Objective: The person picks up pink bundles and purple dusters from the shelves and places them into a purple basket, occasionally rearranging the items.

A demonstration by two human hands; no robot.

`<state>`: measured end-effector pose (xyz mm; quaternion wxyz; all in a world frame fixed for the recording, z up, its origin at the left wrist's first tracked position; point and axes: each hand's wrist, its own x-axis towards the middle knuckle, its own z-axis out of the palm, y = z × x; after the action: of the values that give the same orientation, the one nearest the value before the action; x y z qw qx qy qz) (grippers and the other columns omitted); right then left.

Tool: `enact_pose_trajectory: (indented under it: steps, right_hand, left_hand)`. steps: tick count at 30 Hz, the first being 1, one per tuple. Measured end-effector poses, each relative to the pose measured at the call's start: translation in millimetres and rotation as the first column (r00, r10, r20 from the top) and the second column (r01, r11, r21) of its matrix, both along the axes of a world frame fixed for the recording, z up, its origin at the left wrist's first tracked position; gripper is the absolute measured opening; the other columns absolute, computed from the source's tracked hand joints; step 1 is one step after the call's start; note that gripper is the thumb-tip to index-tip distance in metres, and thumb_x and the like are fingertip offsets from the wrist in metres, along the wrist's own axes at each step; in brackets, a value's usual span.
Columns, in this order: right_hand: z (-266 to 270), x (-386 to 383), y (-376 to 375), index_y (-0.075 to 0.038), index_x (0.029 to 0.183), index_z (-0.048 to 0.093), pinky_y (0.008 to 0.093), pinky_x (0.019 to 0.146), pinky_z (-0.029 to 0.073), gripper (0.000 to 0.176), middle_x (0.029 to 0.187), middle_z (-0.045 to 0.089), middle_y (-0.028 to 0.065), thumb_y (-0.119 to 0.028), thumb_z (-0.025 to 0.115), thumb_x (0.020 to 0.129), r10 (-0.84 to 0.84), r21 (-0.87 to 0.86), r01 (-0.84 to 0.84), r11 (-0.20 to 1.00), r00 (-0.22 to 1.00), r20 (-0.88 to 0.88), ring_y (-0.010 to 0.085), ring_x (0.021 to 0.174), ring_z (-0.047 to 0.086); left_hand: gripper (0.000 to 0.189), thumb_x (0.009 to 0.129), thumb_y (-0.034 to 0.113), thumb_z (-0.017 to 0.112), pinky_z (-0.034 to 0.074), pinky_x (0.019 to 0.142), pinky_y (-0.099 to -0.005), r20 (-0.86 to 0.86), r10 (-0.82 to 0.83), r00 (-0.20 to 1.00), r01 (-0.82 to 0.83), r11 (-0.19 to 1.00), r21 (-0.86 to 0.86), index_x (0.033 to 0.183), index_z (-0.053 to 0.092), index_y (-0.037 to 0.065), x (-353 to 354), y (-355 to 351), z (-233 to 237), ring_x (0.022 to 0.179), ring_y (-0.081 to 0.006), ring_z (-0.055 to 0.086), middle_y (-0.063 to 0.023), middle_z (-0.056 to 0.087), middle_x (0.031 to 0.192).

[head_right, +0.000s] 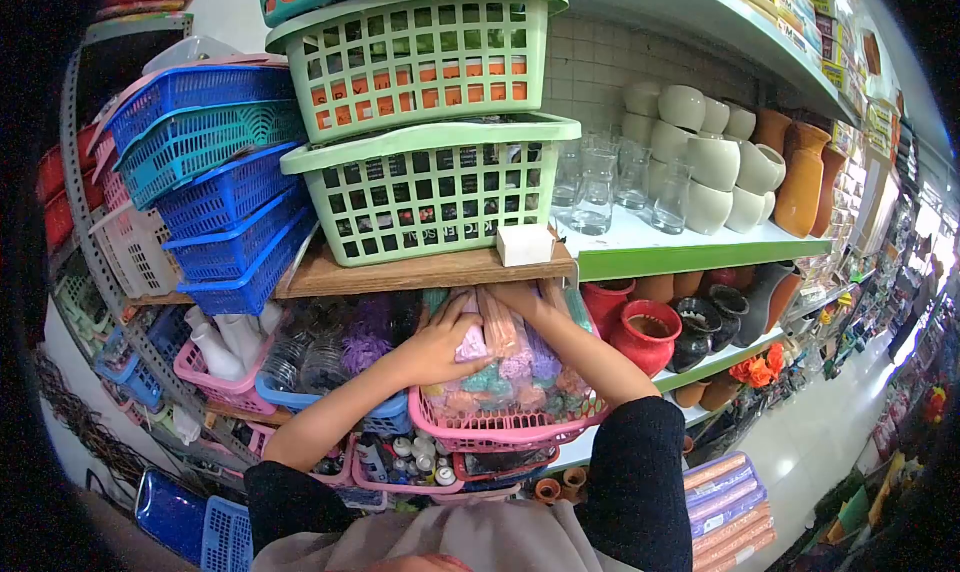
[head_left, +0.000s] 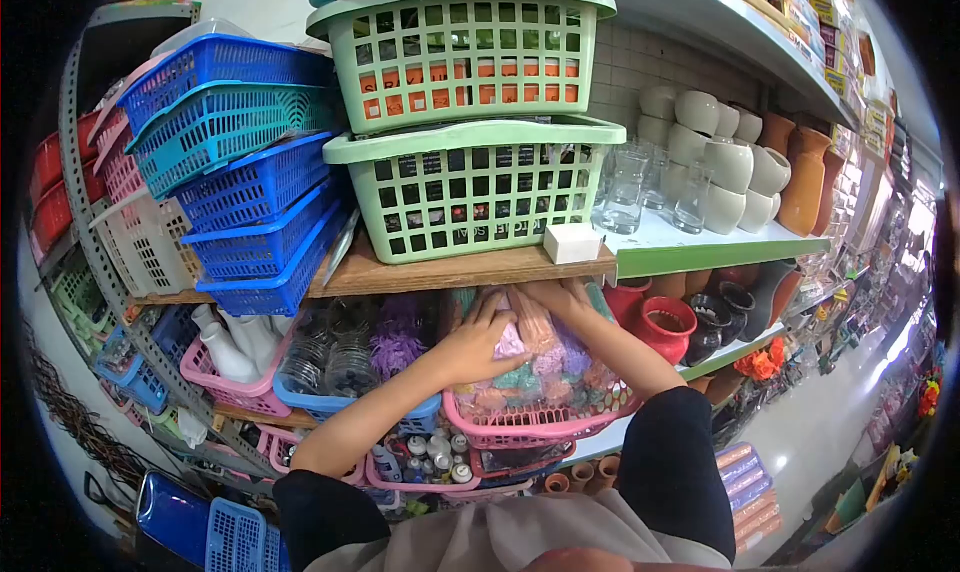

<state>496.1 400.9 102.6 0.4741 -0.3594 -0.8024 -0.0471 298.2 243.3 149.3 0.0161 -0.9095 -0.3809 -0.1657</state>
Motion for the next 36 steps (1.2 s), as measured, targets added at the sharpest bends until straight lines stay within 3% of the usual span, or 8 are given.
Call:
enact_pose_trajectory:
  steps: [3, 5, 8, 17, 25, 31, 33, 36]
  right_hand:
    - [-9, -22, -1, -0.006, 0.116, 0.050, 0.0390, 0.095, 0.035, 0.040, 0.114, 0.053, 0.0146, -0.027, 0.056, 0.082, 0.011, -0.014, -0.011, 1.000, 1.000, -0.011, 0.0293, 0.110, 0.047]
    - [-12, -25, -2, -0.005, 0.114, 0.052, 0.0381, 0.093, 0.037, 0.037, 0.112, 0.055, 0.0159, -0.024, 0.055, 0.083, -0.112, 0.062, 0.111, 0.992, 0.994, 0.013, 0.0299, 0.108, 0.049]
    - [-11, -22, 0, -0.005, 0.111, 0.055, 0.0379, 0.090, 0.039, 0.034, 0.107, 0.057, 0.0158, -0.023, 0.056, 0.082, -0.029, 0.171, 0.031, 0.985, 1.000, -0.012, 0.0303, 0.104, 0.052]
    - [-28, -23, 18, -0.007, 0.101, 0.060, 0.0398, 0.083, 0.043, 0.026, 0.098, 0.060, 0.0129, -0.020, 0.060, 0.079, -0.002, 0.278, 0.055, 0.959, 0.982, -0.187, 0.0304, 0.097, 0.056]
    - [-26, -21, 5, -0.009, 0.095, 0.062, 0.0428, 0.078, 0.042, 0.024, 0.092, 0.062, 0.0106, -0.024, 0.062, 0.076, -0.183, 0.324, 0.214, 0.921, 0.975, -0.124, 0.0313, 0.091, 0.057]
    - [-25, -23, 2, -0.012, 0.092, 0.063, 0.0442, 0.075, 0.042, 0.025, 0.088, 0.062, 0.0083, -0.028, 0.062, 0.073, -0.356, 0.348, 0.360, 0.865, 0.931, -0.077, 0.0321, 0.088, 0.057]
    - [-25, -20, 11, -0.009, 0.094, 0.062, 0.0425, 0.079, 0.042, 0.025, 0.092, 0.061, 0.0107, -0.025, 0.061, 0.075, -0.142, 0.263, 0.171, 0.949, 0.982, -0.125, 0.0329, 0.090, 0.056]
    - [-21, -11, 9, -0.006, 0.101, 0.058, 0.0412, 0.081, 0.042, 0.028, 0.098, 0.058, 0.0142, -0.020, 0.059, 0.078, -0.207, 0.403, 0.165, 0.900, 0.976, 0.062, 0.0336, 0.093, 0.054]
  left_hand:
    - [0.072, 0.085, 0.050, 0.044, 0.013, 0.108, -0.0482, 0.299, -0.076, 0.951, 0.148, 0.963, -0.226, 0.134, 0.022, 0.001, -9, 9, 1, 0.133, -0.0420, 0.009, -0.0295, 0.013, 0.140]
    - [0.077, 0.088, 0.042, 0.044, 0.009, 0.110, -0.0381, 0.469, 0.222, 0.855, -0.078, 0.948, -0.307, 0.138, 0.006, -0.002, -17, 31, -16, 0.133, -0.0412, 0.003, -0.0286, 0.004, 0.143]
    - [0.077, 0.088, 0.031, 0.046, 0.004, 0.110, -0.0371, 0.354, 0.368, 0.859, -0.289, 0.922, -0.257, 0.138, -0.001, -0.003, -17, 45, -23, 0.134, -0.0387, -0.001, -0.0270, -0.002, 0.144]
    - [0.084, 0.077, 0.021, 0.059, 0.009, 0.110, -0.0367, 0.561, 0.202, 0.803, -0.025, 0.951, -0.308, 0.139, 0.007, -0.002, -21, 61, -48, 0.135, -0.0351, 0.005, -0.0261, 0.008, 0.144]
    - [0.077, 0.086, 0.031, 0.049, 0.008, 0.110, -0.0348, 0.293, 0.218, 0.931, -0.110, 0.932, -0.344, 0.140, 0.006, -0.002, -18, 44, -36, 0.136, -0.0326, 0.001, -0.0227, 0.004, 0.146]
    - [0.076, 0.087, 0.038, 0.045, 0.007, 0.110, -0.0337, 0.305, 0.185, 0.934, -0.036, 0.900, -0.435, 0.139, 0.007, -0.002, -25, 39, -23, 0.137, -0.0300, 0.002, -0.0226, 0.004, 0.146]
    - [0.071, 0.089, 0.037, 0.042, 0.008, 0.110, -0.0341, 0.336, 0.168, 0.927, -0.021, 0.916, -0.401, 0.139, 0.010, -0.001, -27, 43, -26, 0.137, -0.0293, 0.004, -0.0218, 0.006, 0.146]
    - [0.051, 0.091, 0.025, 0.041, 0.017, 0.107, -0.0352, 0.633, 0.156, 0.758, 0.093, 0.935, -0.342, 0.134, 0.026, 0.001, -37, 66, -43, 0.131, -0.0307, 0.022, -0.0197, 0.023, 0.140]
